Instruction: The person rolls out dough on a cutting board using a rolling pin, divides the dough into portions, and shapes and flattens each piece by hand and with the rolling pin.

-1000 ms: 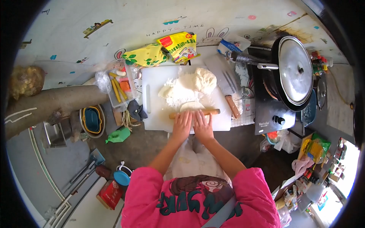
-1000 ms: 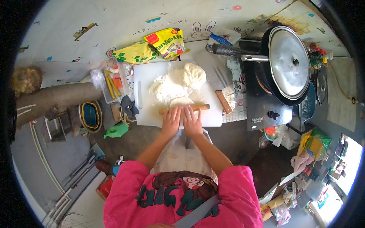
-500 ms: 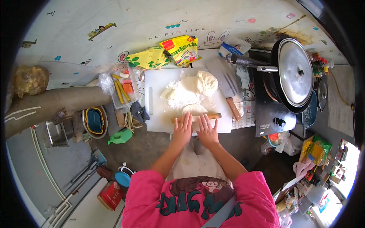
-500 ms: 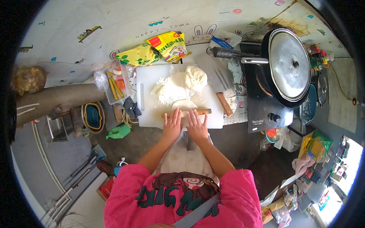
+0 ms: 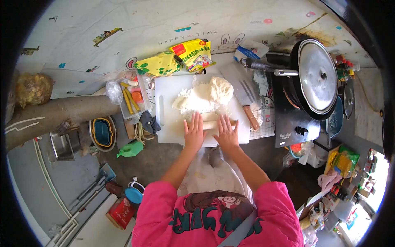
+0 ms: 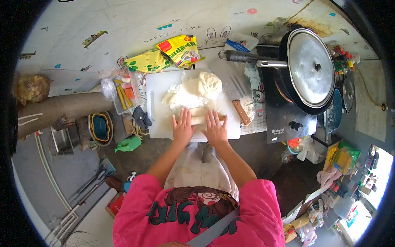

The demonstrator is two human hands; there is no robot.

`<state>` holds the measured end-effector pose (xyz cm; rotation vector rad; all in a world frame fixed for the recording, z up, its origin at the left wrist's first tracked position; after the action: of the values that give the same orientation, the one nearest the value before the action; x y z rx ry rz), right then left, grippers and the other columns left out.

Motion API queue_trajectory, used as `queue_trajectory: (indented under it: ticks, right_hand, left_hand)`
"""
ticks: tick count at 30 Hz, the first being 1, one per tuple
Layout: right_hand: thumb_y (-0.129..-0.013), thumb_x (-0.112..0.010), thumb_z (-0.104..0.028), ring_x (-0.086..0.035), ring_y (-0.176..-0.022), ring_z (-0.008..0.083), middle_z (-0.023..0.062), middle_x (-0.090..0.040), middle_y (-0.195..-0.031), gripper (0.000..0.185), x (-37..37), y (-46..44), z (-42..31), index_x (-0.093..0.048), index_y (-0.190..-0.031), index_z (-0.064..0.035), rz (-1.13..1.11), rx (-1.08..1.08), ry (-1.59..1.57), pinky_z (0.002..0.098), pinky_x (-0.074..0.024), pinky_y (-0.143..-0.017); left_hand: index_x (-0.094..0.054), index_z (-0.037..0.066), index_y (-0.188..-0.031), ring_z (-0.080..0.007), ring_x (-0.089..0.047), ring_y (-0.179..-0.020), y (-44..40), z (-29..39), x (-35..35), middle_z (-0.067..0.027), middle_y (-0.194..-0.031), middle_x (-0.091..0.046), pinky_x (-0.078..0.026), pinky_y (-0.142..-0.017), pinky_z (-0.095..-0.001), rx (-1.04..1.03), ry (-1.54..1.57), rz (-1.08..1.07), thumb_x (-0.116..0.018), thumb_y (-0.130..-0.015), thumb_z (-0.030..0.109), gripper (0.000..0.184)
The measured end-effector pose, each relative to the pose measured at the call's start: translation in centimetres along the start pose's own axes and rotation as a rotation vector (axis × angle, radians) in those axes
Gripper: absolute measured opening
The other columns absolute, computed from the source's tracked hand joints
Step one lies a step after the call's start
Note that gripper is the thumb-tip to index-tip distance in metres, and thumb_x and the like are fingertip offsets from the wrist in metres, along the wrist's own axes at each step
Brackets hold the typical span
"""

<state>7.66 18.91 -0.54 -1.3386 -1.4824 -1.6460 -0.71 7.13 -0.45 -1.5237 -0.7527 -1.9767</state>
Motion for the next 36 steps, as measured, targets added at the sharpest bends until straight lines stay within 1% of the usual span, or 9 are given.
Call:
queue_trajectory:
  ticks: [4, 7, 9, 13, 18, 21, 24, 30, 36]
  right_hand:
    - [-0.087, -0.051, -0.052, -0.014, -0.144, 0.0212, 0.0057, -0.021, -0.154, 0.078, 0.8, -2.4, 0.9, -0.027, -0.146, -0.0062, 0.026, -0.077, -0.03, 0.0639, -0.0116, -0.11]
    - [-0.087, -0.051, -0.051, -0.014, -0.144, 0.0216, 0.0061, -0.019, -0.155, 0.077, 1.4, -1.9, 1.2, -0.028, -0.146, -0.0063, 0.052, -0.117, -0.068, 0.0643, -0.0124, -0.109]
    - [-0.087, -0.05, -0.051, -0.012, -0.145, 0.0233, 0.0077, -0.017, -0.156, 0.079, 0.5, -0.4, -0.3, -0.025, -0.147, -0.0057, 0.121, -0.006, 0.124, 0.0643, -0.0103, -0.11]
    - [-0.086, -0.051, -0.053, -0.01, -0.145, 0.0242, 0.0086, -0.013, -0.157, 0.082, -0.5, 0.4, -1.9, -0.023, -0.148, -0.0059, 0.08, 0.059, 0.058, 0.0631, -0.0103, -0.11]
    - [-0.086, -0.053, -0.051, -0.013, -0.144, 0.0213, 0.0059, -0.018, -0.156, 0.08, 0.7, -2.5, -0.6, -0.024, -0.148, -0.009, 0.118, 0.047, -0.027, 0.0611, -0.0111, -0.111]
    - [-0.085, -0.055, -0.052, -0.013, -0.144, 0.0204, 0.0057, -0.018, -0.156, 0.083, 0.1, -0.5, -1.1, -0.023, -0.148, -0.0091, 0.011, 0.011, 0.001, 0.0614, -0.0097, -0.112]
    - [-0.084, -0.054, -0.054, -0.012, -0.144, 0.0206, 0.0075, -0.02, -0.155, 0.085, -0.7, 2.0, -1.4, -0.023, -0.148, -0.0066, -0.012, 0.065, -0.001, 0.0623, -0.0081, -0.111]
    - [-0.086, -0.05, -0.057, -0.011, -0.145, 0.0236, 0.0092, -0.018, -0.155, 0.086, 2.3, -3.9, 0.4, -0.022, -0.147, -0.0027, -0.027, -0.088, -0.076, 0.063, -0.0085, -0.11]
    - [-0.08, -0.058, -0.058, -0.009, -0.145, 0.0259, 0.0138, -0.014, -0.156, 0.099, 1.4, -0.5, -0.4, -0.013, -0.148, -0.0008, -0.089, -0.088, -0.113, 0.0627, -0.0101, -0.11]
  left_hand:
    - [-0.037, 0.003, -0.14, -0.0214, -0.024, -0.141, -1.8, 0.1, 1.5, -0.0114, -0.151, -0.03, -0.021, -0.11, -0.0525, -0.021, -0.021, 0.088, -0.068, -0.077, 0.042, 0.081]
    - [-0.04, 0.002, -0.139, -0.0241, -0.027, -0.14, 0.6, 1.2, 1.0, -0.0135, -0.15, -0.032, -0.023, -0.11, -0.0515, -0.126, -0.075, 0.063, -0.055, -0.086, 0.026, 0.06]
    - [-0.041, 0.002, -0.138, -0.026, -0.028, -0.14, 2.1, 1.9, -0.2, -0.0142, -0.15, -0.032, -0.024, -0.11, -0.0509, -0.157, -0.024, 0.029, -0.046, -0.087, 0.013, 0.052]
    - [-0.032, 0.0, -0.143, -0.0282, -0.025, -0.141, 1.3, 2.1, -1.3, -0.0145, -0.152, -0.027, -0.018, -0.111, -0.0543, -0.101, 0.056, 0.069, -0.055, -0.081, 0.014, 0.067]
    - [-0.029, 0.001, -0.144, -0.0284, -0.024, -0.141, -1.8, 0.8, 0.5, -0.0141, -0.152, -0.026, -0.019, -0.112, -0.0533, -0.154, 0.138, -0.049, -0.064, -0.078, 0.017, 0.076]
    - [-0.027, 0.0, -0.144, -0.0286, -0.024, -0.141, -0.3, 0.5, -0.3, -0.0151, -0.152, -0.025, -0.019, -0.111, -0.0536, -0.149, 0.123, -0.076, -0.067, -0.077, 0.022, 0.08]
    - [-0.028, 0.0, -0.144, -0.0292, -0.026, -0.14, 2.6, 1.1, -0.2, -0.0156, -0.151, -0.027, -0.02, -0.111, -0.054, -0.178, 0.071, -0.056, -0.067, -0.079, 0.028, 0.081]
    - [-0.03, 0.0, -0.143, -0.0264, -0.024, -0.141, -3.7, -0.1, 0.4, -0.0153, -0.15, -0.03, -0.019, -0.112, -0.0507, -0.083, 0.063, -0.005, -0.063, -0.082, 0.036, 0.078]
    - [-0.027, 0.0, -0.145, -0.0278, -0.022, -0.142, 0.0, 0.3, -0.1, -0.015, -0.152, -0.026, -0.019, -0.111, -0.0529, -0.06, 0.095, -0.103, -0.062, -0.084, 0.036, 0.079]
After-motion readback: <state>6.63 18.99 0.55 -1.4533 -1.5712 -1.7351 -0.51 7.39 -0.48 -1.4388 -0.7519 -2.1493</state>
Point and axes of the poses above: each hand's wrist, its own y-axis away from the middle knuckle, its own x-axis out of the back of the hand, z = x × y, the point moved 5 cm from there along -y, towards the middle knuckle
